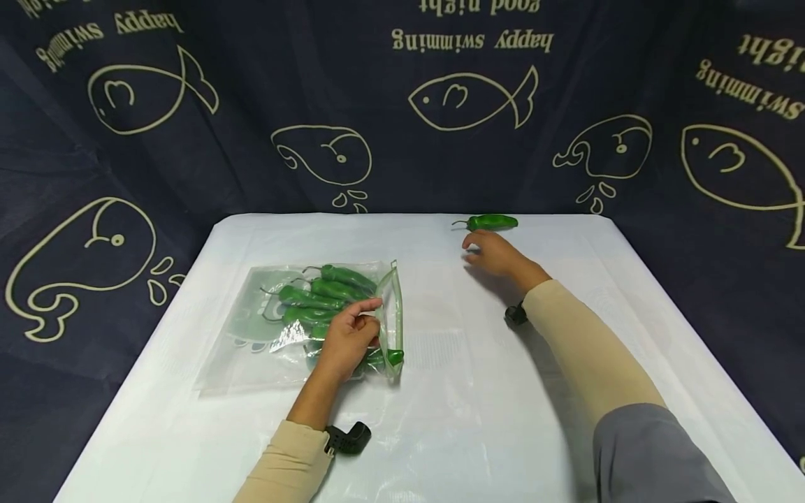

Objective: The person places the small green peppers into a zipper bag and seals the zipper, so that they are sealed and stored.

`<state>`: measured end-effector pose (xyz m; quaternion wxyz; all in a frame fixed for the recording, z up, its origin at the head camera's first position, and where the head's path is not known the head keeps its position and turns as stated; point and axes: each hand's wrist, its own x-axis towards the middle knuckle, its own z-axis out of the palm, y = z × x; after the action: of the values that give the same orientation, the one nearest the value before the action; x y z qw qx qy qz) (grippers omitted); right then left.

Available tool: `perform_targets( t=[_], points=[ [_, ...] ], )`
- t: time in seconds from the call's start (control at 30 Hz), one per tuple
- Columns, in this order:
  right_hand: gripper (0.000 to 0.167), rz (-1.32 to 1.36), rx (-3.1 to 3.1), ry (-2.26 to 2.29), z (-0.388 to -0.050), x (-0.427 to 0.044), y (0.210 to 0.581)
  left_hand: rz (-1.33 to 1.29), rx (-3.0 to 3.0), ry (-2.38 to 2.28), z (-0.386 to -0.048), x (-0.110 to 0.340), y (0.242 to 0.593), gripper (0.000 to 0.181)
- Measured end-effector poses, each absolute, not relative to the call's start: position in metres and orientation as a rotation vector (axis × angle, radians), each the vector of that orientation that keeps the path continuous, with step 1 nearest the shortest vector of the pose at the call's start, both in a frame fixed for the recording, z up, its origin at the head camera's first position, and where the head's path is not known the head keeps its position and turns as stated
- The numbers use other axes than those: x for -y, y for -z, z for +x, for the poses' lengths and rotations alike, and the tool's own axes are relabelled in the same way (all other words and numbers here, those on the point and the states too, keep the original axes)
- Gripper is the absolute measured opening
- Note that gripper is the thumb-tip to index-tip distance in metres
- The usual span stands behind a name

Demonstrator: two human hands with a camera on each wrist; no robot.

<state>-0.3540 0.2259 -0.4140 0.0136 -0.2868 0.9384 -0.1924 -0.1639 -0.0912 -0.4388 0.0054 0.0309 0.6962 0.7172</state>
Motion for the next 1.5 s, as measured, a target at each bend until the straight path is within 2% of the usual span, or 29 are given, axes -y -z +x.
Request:
perform_targets(
  t=[0.17,0.33,0.87,1.23,1.5],
  points=[
    [0.033,-0.716,-2.955,0.630,-0.366,-0.248,0.416,0.097,-2.187,-2.235,-0.164,0.092,0.438,0.042],
    [0.053,-0.508,-2.955,0.661,-0.379,-0.258,0.418,0.091,-2.200,-2.229,-0.164,0.092,0.438,0.041],
    [0.072,-0.393,-2.937,0.557,-0.397,-0.253,0.413,0.091,-2.218,-2.219,-0.161,0.093,0.440,0.041],
    [0.071,-0.373,-2.956,0.399,-0.411,-0.248,0.409,0.086,-2.188,-2.241,-0.163,0.091,0.438,0.041],
    [0.057,-0.362,-2.986,0.307,-0.414,-0.249,0.407,0.101,-2.197,-2.239,-0.163,0.090,0.440,0.042]
  ],
)
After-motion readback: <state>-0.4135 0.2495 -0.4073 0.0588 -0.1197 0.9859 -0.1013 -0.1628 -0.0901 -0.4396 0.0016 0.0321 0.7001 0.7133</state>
